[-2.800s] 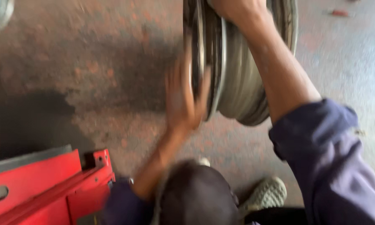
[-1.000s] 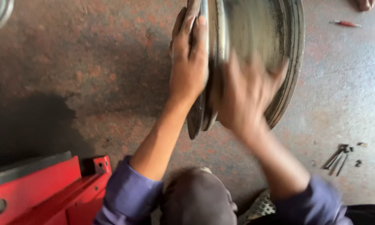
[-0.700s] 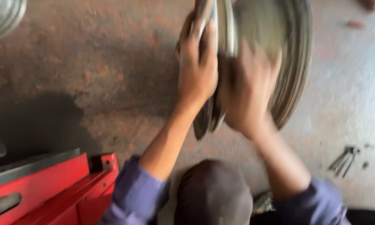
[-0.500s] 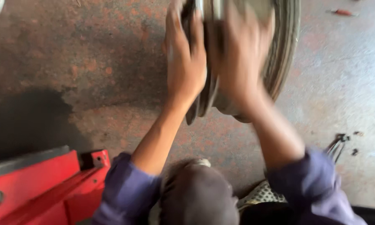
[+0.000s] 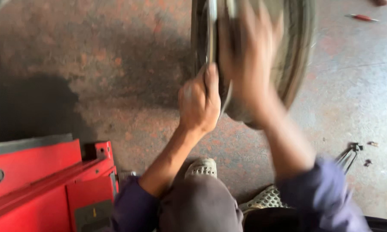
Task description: The person sands the outer and inner edges of a metal wheel rim using a piece of sandpaper, rotating the rim by hand on the floor.
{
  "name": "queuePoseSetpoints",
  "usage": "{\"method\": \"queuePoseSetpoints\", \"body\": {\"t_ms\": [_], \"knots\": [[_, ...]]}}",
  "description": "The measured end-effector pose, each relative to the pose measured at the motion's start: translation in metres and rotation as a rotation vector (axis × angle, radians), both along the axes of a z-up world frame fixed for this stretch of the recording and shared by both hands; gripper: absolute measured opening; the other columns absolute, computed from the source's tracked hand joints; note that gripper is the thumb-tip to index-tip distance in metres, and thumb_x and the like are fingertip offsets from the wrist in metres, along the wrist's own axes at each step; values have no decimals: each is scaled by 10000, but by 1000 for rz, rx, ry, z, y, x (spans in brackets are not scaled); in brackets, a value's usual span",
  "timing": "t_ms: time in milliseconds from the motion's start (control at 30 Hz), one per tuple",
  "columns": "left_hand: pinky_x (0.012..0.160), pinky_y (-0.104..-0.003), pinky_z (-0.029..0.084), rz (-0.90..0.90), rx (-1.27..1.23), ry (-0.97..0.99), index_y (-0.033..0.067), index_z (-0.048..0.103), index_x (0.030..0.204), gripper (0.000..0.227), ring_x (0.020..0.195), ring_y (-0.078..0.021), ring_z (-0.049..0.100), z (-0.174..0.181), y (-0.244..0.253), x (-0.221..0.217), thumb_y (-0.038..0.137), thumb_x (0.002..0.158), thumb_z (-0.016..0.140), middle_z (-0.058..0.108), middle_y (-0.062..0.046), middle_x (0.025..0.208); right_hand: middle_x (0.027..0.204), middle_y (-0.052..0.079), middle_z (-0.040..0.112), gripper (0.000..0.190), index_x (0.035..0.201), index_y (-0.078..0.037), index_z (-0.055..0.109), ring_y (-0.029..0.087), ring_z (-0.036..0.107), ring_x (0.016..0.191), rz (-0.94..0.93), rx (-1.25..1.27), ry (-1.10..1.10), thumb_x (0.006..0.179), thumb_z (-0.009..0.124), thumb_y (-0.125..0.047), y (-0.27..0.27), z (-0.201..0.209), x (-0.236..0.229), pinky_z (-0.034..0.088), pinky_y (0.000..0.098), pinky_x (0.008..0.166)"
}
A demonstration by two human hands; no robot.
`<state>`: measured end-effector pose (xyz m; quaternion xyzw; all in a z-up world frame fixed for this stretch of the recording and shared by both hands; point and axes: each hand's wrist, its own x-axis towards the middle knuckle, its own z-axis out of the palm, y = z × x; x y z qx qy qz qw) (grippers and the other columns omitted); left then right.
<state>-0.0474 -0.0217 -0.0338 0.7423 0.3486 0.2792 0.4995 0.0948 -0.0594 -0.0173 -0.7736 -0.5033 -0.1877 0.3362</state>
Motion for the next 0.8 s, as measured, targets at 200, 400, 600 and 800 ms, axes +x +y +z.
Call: {"method": "queuePoseSetpoints", "body": {"t_ms": [200,400,600,800], "knots": [[1249,-412,356,-77,-104,-370,-31,369,1545,654,1448,-335,430,7,27,16,489,1173,231,414,-274,1551,1154,185,717,237,1228,18,682,349,615,1202,12,13,-113,1021,612,-74,-14,-5,-34,233,637,1265],[1375,-403,257,-18,89,-385,22,338,1630,575,1631,-308,283,7,65,52,432,1231,287,308,-209,1694,1200,201,710,305,1234,75,681,385,645,1176,-71,-30,-219,1037,637,-154,22,6,-7,382,548,1127],[1131,-467,420,-4,-410,-489,-71,504,1487,516,1248,-416,444,16,70,59,328,1185,376,468,-332,1378,1042,191,664,79,1015,-49,650,387,642,1071,92,106,-100,951,611,-24,-12,-3,-40,373,487,1122],[1224,-376,451,-65,-84,-582,11,538,1492,464,1362,-253,589,11,77,64,369,1232,401,597,-175,1458,1175,194,680,285,1252,2,626,408,644,1103,6,-14,-130,1029,664,-172,37,9,19,439,591,1056]]}}
